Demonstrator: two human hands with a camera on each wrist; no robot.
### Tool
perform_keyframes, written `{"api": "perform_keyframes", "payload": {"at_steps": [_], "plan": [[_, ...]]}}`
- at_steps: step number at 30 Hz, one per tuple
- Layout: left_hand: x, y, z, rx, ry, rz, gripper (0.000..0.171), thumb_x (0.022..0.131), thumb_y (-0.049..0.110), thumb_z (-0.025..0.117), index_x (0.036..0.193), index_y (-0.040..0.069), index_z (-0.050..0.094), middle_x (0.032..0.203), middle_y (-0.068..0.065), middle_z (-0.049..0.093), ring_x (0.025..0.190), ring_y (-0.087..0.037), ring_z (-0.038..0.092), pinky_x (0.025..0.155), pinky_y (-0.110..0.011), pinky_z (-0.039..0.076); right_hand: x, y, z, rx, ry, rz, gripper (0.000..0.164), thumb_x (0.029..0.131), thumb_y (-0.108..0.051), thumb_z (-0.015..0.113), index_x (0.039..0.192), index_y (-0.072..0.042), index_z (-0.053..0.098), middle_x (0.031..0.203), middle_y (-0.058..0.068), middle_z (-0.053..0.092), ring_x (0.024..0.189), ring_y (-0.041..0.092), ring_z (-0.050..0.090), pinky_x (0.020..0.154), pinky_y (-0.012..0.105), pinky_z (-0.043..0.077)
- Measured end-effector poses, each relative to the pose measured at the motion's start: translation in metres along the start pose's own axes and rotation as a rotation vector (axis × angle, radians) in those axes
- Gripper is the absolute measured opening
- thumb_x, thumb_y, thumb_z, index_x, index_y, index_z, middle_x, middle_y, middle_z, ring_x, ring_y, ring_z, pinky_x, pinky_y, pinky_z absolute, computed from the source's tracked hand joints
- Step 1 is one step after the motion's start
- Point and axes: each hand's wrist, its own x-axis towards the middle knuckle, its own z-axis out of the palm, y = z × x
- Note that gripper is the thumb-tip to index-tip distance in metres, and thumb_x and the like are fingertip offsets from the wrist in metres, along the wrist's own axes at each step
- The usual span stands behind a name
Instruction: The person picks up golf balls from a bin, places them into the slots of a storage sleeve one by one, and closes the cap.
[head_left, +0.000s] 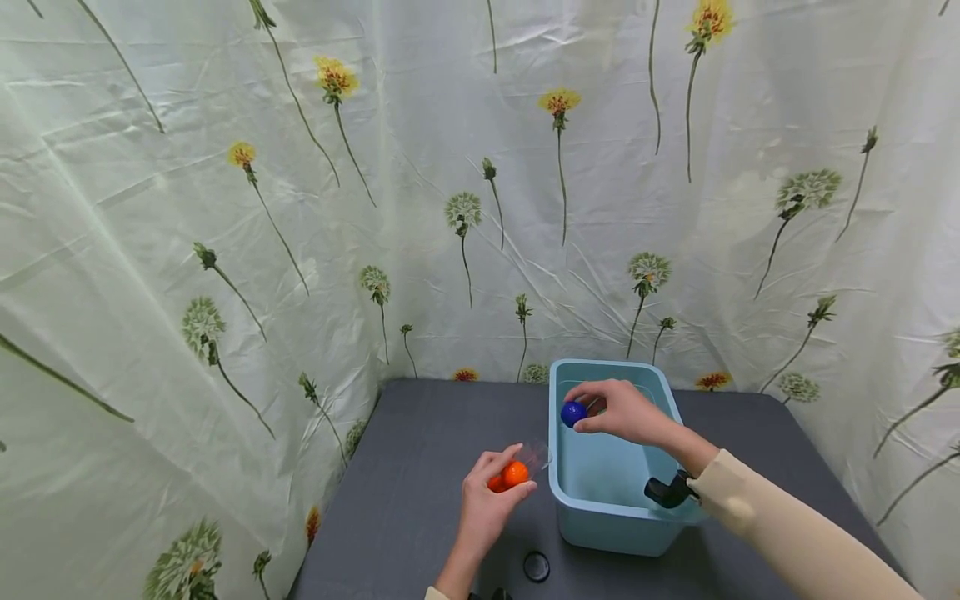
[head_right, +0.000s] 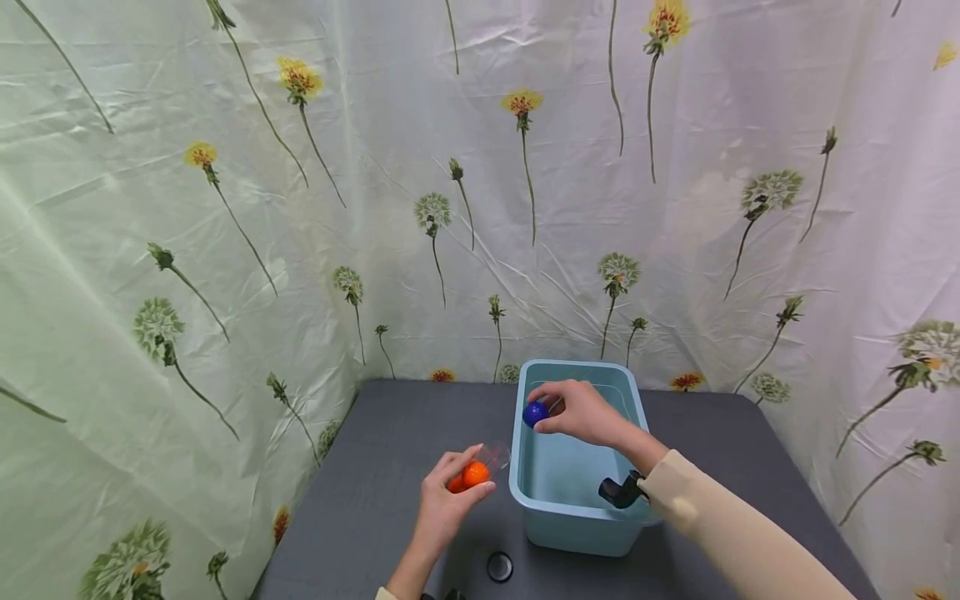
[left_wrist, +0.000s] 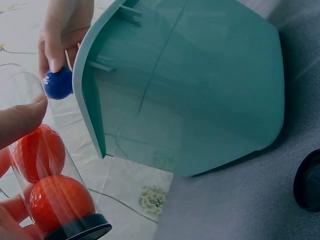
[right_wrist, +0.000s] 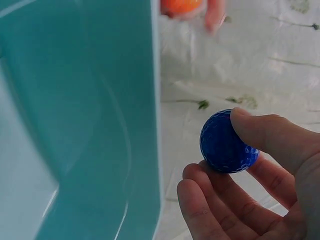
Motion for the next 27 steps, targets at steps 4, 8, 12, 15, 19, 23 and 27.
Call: {"api": "perform_keyframes", "payload": {"at_steps": [4, 8, 12, 15, 19, 23, 27], "plan": [[0.001, 0.001, -0.001, 0.001, -0.002, -0.009, 0.053, 0.078, 0.029, 0.089, 0.126, 0.040, 0.069, 0.109, 0.003, 0.059, 0.101, -0.021, 0.060, 0.083, -0.026, 0.056, -0.004, -0.011, 0.007, 0.012, 0.007, -0.039, 0.041, 0.087, -0.026, 0.081, 0.125, -0.013, 0.068, 0.107, 0.002, 0.070, 0.092, 0.020, 0.067, 0.070, 0.028, 0.057], [0.000, 0.002, -0.002, 0.005, -0.003, 0.002, 0.053, 0.078, 0.030, 0.088, 0.127, 0.040, 0.069, 0.109, 0.004, 0.059, 0.101, -0.020, 0.060, 0.084, -0.026, 0.056, -0.009, -0.019, 0.018, 0.043, -0.007, -0.062, 0.040, 0.088, -0.026, 0.080, 0.125, -0.015, 0.069, 0.106, -0.001, 0.070, 0.093, 0.020, 0.067, 0.070, 0.027, 0.057], [-0.001, 0.003, -0.003, 0.003, -0.004, 0.026, 0.053, 0.078, 0.029, 0.089, 0.127, 0.039, 0.070, 0.108, 0.004, 0.060, 0.100, -0.019, 0.061, 0.083, -0.026, 0.056, -0.011, -0.024, 0.026, 0.081, -0.025, -0.057, 0.039, 0.088, -0.028, 0.080, 0.124, -0.020, 0.069, 0.107, -0.003, 0.070, 0.095, 0.018, 0.067, 0.072, 0.027, 0.058], [-0.001, 0.003, -0.003, 0.011, -0.003, 0.035, 0.053, 0.078, 0.028, 0.089, 0.127, 0.038, 0.070, 0.108, 0.004, 0.060, 0.099, -0.019, 0.061, 0.083, -0.025, 0.056, -0.011, -0.028, 0.029, 0.096, -0.039, -0.055, 0.039, 0.088, -0.029, 0.081, 0.124, -0.021, 0.069, 0.106, -0.005, 0.070, 0.094, 0.016, 0.067, 0.072, 0.028, 0.058], [-0.001, 0.004, -0.003, 0.028, -0.004, 0.033, 0.053, 0.078, 0.028, 0.089, 0.126, 0.038, 0.070, 0.107, 0.005, 0.060, 0.098, -0.019, 0.061, 0.083, -0.025, 0.055, -0.011, -0.031, 0.034, 0.101, -0.064, -0.062, 0.038, 0.088, -0.030, 0.080, 0.123, -0.021, 0.069, 0.103, -0.007, 0.070, 0.092, 0.015, 0.067, 0.071, 0.029, 0.058], [-0.002, 0.005, -0.002, 0.037, -0.013, 0.026, 0.052, 0.078, 0.029, 0.089, 0.126, 0.039, 0.070, 0.106, 0.005, 0.060, 0.098, -0.017, 0.061, 0.082, -0.024, 0.055, -0.011, -0.033, 0.039, 0.098, -0.089, -0.074, 0.038, 0.089, -0.030, 0.079, 0.124, -0.020, 0.069, 0.101, -0.008, 0.070, 0.091, 0.014, 0.067, 0.072, 0.029, 0.057], [-0.003, 0.005, -0.002, 0.025, -0.019, 0.037, 0.051, 0.078, 0.027, 0.089, 0.127, 0.033, 0.071, 0.106, 0.004, 0.060, 0.096, -0.018, 0.061, 0.080, -0.024, 0.056, -0.012, -0.035, 0.043, 0.096, -0.104, -0.092, 0.037, 0.089, -0.030, 0.079, 0.124, -0.019, 0.069, 0.101, -0.007, 0.071, 0.090, 0.013, 0.067, 0.073, 0.028, 0.057]]}}
